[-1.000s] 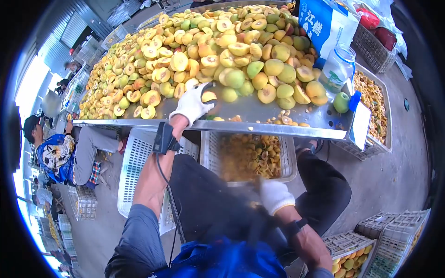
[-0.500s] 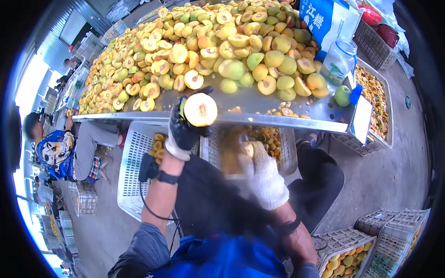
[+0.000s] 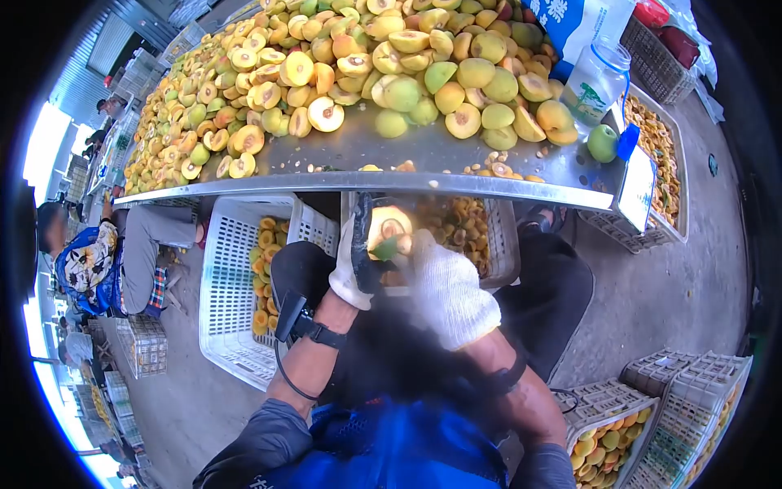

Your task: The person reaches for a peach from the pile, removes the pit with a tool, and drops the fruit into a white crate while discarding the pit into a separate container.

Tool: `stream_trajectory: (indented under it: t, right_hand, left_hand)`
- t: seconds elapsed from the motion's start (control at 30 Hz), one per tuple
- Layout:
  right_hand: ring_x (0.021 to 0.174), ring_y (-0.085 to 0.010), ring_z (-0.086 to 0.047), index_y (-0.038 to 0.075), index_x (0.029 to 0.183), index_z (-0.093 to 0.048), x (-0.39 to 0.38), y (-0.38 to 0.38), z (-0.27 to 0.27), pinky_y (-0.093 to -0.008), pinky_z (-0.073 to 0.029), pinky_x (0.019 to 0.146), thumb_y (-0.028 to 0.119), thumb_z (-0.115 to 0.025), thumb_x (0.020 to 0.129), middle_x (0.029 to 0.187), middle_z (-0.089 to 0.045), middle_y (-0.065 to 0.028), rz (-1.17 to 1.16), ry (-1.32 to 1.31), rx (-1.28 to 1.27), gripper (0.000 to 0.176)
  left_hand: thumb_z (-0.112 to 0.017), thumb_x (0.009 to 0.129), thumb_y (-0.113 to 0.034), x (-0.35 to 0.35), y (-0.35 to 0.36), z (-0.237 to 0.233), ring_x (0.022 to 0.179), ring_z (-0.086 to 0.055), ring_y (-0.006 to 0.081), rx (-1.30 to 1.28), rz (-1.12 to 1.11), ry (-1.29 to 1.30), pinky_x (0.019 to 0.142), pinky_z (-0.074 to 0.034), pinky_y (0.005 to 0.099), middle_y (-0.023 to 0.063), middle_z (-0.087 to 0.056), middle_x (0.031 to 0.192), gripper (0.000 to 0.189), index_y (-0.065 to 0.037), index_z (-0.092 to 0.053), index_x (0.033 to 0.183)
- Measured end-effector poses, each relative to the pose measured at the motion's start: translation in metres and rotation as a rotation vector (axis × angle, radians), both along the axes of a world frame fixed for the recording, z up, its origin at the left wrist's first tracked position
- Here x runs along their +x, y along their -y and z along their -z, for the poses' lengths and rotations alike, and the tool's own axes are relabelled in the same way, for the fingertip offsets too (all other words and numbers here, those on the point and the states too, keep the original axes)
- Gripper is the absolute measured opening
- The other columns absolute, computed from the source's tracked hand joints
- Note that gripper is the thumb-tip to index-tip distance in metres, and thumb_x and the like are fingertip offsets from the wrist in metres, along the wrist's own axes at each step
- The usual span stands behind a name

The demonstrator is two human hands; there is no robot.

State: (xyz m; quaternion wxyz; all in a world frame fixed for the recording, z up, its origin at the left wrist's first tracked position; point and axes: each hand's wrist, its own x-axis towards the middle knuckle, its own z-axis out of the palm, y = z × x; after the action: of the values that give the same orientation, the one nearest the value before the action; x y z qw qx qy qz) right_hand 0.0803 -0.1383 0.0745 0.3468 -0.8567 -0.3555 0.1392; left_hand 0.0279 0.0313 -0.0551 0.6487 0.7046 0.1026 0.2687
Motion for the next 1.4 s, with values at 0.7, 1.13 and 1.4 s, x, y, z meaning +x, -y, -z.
stream_trajectory:
  t: [0.7,1.13,1.4]
  right_hand:
    - [0.077,-0.0399,-0.062,0.0,0.106,-0.058,-0.009,0.005,0.013,-0.0445,-0.05,0.069,0.024,-0.051,0.098,0.08,-0.062,-0.0187,-0.145,-0.429,0.169,0.026]
    - [0.063,-0.0196,-0.052,0.004,0.091,-0.056,-0.006,0.016,0.016,-0.0334,-0.042,0.053,0.02,-0.051,0.095,0.075,-0.054,-0.0066,-0.181,-1.036,0.265,0.017]
    - [0.053,-0.0081,-0.047,0.008,0.086,-0.06,-0.017,0.02,0.045,-0.0214,-0.035,0.046,0.044,-0.048,0.102,0.066,-0.053,0.0011,-0.131,-1.093,0.544,0.042]
  left_hand:
    - [-0.063,0.092,-0.021,-0.005,0.016,-0.064,0.088,-0.065,0.0131,-0.292,0.174,0.03,0.078,-0.053,0.0263,0.0093,-0.07,0.1,0.035,0.006,-0.063,0.115]
    - [-0.065,0.09,-0.023,0.0,0.036,-0.09,0.086,-0.068,0.0165,-0.269,0.139,0.071,0.077,-0.056,0.0284,0.012,-0.071,0.102,0.036,0.006,-0.065,0.111]
    - [-0.058,0.093,-0.033,-0.001,0.044,-0.086,0.096,-0.065,0.0217,-0.513,0.05,0.031,0.083,-0.057,0.0339,0.0119,-0.062,0.113,0.052,0.001,-0.047,0.13]
